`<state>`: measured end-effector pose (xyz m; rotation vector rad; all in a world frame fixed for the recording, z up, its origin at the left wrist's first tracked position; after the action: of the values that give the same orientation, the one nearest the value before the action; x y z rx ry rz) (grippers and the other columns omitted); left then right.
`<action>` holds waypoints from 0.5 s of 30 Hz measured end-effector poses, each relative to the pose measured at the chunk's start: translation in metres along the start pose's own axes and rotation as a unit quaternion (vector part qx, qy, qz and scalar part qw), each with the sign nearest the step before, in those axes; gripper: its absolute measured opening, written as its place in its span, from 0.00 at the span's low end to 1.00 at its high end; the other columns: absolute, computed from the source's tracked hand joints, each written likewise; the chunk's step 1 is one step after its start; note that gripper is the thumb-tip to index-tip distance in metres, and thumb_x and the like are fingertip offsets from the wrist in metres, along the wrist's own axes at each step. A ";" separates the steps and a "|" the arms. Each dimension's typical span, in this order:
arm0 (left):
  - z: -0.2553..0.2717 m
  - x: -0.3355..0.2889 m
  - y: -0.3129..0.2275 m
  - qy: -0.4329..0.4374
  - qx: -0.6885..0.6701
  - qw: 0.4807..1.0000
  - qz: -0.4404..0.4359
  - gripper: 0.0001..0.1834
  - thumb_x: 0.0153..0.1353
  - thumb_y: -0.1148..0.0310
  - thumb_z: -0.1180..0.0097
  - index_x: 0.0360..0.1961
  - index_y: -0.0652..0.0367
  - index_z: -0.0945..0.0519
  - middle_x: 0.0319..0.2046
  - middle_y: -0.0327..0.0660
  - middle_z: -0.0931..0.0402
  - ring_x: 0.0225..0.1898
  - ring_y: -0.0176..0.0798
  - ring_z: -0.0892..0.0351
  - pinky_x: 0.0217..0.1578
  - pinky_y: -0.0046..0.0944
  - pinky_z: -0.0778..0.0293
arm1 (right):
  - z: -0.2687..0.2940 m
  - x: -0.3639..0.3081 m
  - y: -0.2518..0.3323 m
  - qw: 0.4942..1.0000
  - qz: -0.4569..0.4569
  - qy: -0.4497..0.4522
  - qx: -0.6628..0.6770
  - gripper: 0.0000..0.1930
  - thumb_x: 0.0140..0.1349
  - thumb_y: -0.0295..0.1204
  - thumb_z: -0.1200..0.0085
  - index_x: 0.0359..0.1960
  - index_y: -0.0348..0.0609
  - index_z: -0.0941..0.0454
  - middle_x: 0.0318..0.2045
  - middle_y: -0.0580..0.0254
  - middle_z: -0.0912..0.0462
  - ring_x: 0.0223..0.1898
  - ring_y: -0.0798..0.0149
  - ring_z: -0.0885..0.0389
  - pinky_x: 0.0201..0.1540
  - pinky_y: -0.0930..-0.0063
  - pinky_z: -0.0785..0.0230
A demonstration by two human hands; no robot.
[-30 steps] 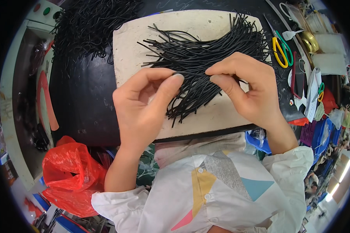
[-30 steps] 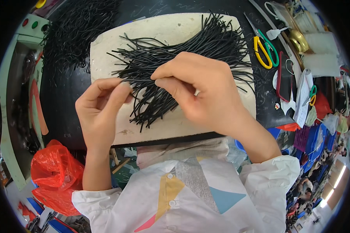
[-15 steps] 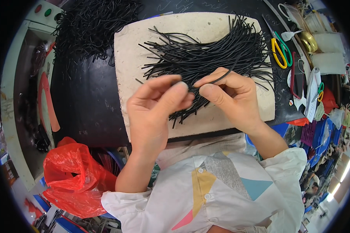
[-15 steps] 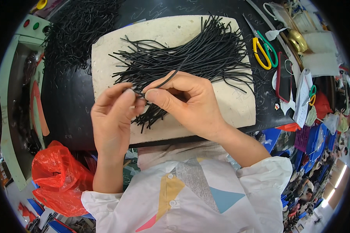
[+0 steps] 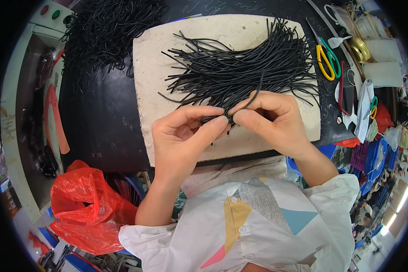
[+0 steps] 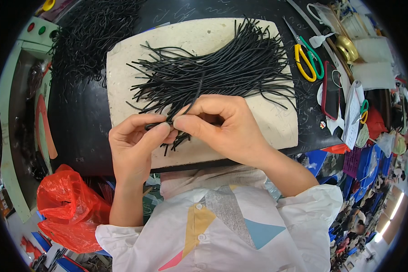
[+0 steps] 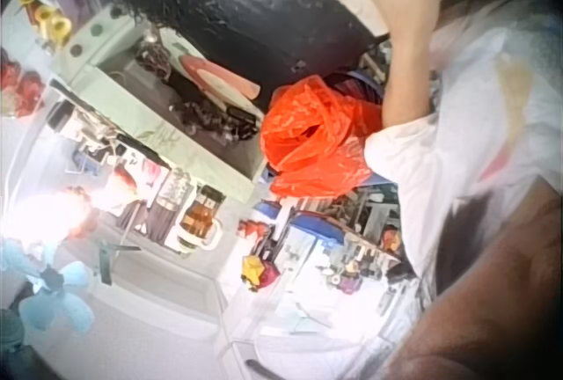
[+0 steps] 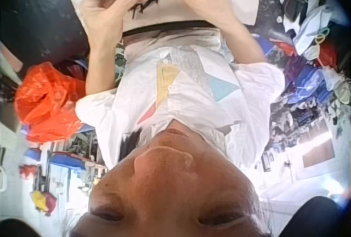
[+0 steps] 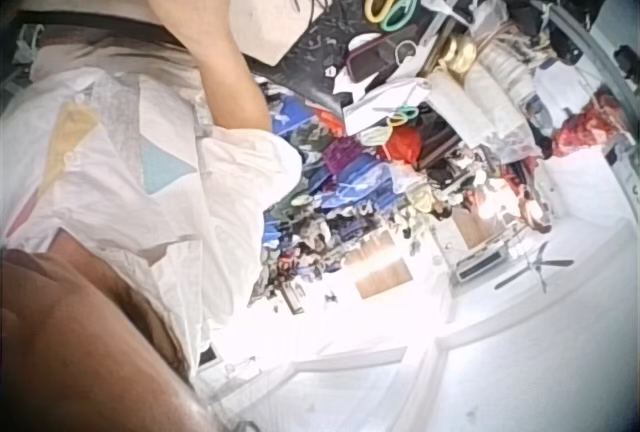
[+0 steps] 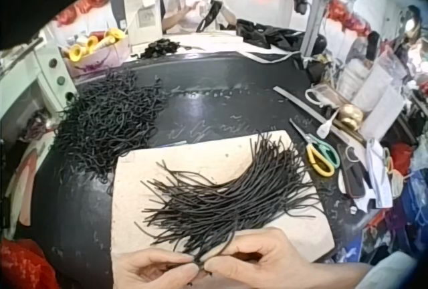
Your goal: The recorder is tying knots in thin black elastic cords as part of a manufacturing process.
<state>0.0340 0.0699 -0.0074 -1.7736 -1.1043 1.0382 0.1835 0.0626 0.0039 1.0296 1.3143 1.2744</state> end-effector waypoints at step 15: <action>0.009 -0.004 0.003 0.027 -0.008 0.999 0.038 0.11 0.48 0.83 0.43 0.35 0.70 0.23 0.29 0.43 0.24 0.30 0.30 0.25 0.32 0.26 0.30 | -0.010 -0.004 0.000 0.996 -0.008 0.087 0.034 0.09 0.50 0.23 0.45 0.34 0.37 0.22 0.26 0.62 0.22 0.26 0.74 0.29 0.26 0.83 0.39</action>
<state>0.0253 0.0669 -0.0128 -1.8581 -1.0225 1.0218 0.1741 0.0571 0.0042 0.9707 1.5035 1.3387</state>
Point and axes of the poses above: each hand's wrist, its own x-axis towards the middle knuckle, its own z-axis out of the back of the hand, y = z × x, the point moved 6 cm from there along x, towards the middle knuckle
